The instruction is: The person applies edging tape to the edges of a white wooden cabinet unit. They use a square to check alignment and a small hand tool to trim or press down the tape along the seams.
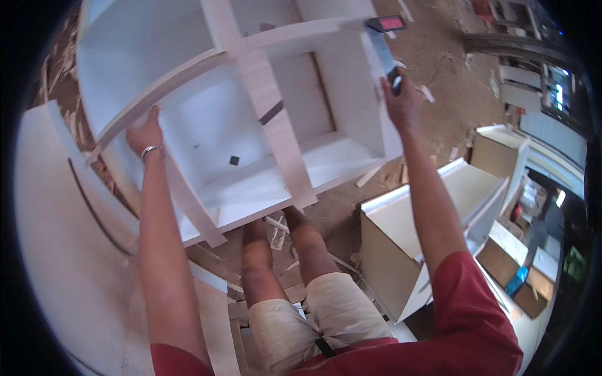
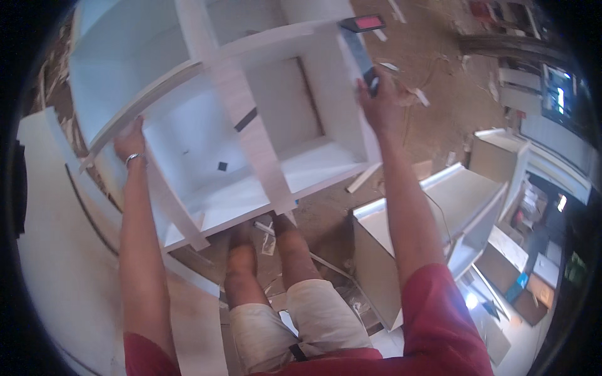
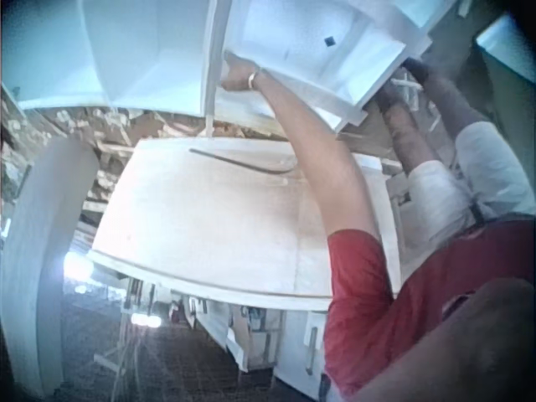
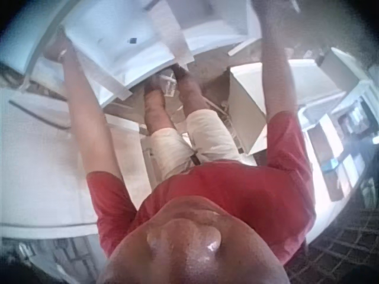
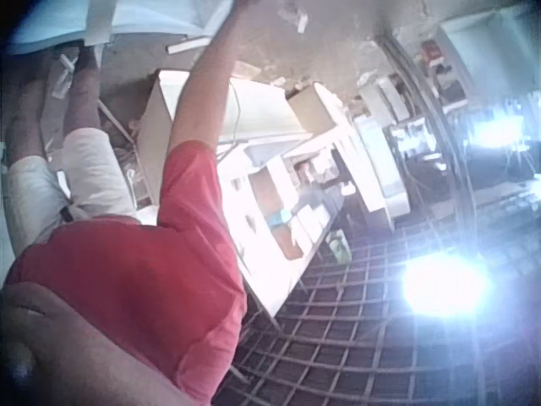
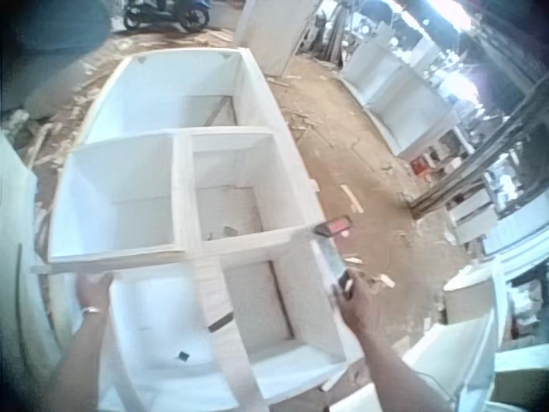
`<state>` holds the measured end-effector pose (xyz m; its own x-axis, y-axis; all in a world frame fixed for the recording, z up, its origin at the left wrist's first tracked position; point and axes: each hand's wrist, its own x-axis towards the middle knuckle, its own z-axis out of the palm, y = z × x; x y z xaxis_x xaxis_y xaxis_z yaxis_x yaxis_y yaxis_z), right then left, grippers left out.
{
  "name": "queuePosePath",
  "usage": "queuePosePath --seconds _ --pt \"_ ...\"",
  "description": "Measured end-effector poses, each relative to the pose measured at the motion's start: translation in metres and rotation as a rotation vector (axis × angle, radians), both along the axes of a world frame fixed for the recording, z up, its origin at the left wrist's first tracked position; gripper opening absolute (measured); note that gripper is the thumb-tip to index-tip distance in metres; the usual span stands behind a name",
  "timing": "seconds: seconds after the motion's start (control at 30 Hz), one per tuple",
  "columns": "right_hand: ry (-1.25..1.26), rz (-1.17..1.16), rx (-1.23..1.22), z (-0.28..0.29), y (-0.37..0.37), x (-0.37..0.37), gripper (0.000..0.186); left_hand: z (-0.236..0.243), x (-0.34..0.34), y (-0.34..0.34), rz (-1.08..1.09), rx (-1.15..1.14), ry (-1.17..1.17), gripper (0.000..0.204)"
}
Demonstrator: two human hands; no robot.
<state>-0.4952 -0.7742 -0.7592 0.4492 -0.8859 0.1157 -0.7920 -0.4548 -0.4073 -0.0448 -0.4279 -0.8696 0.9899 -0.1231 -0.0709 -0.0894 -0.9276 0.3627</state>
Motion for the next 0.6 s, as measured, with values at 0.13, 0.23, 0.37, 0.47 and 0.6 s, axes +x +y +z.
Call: queuePosePath --seconds 0.13,0.23,0.37,0.47,0.6 --pt "0.080 -0.055 0.144 -0.041 -0.031 -0.024 0.050 -0.011 -0.003 -0.011 0.066 0.025 -0.105 0.082" --pt "0.196 -0.058 0.003 -0.042 -0.036 -0.040 0.052 0.009 -0.036 -0.029 0.122 -0.031 -0.045 0.079" --pt "0.170 -0.035 0.135 -0.042 -0.028 -0.026 0.056 0.030 -0.033 -0.022 0.179 -0.069 -0.036 0.075" --pt "0.239 0.031 0.076 -0.029 -0.026 -0.020 0.062 0.034 -0.034 -0.024 0.181 -0.072 -0.037 0.075" --pt "0.108 0.182 -0.152 -0.011 0.000 0.012 0.063 0.030 -0.032 -0.024 0.199 -0.094 -0.077 0.076"
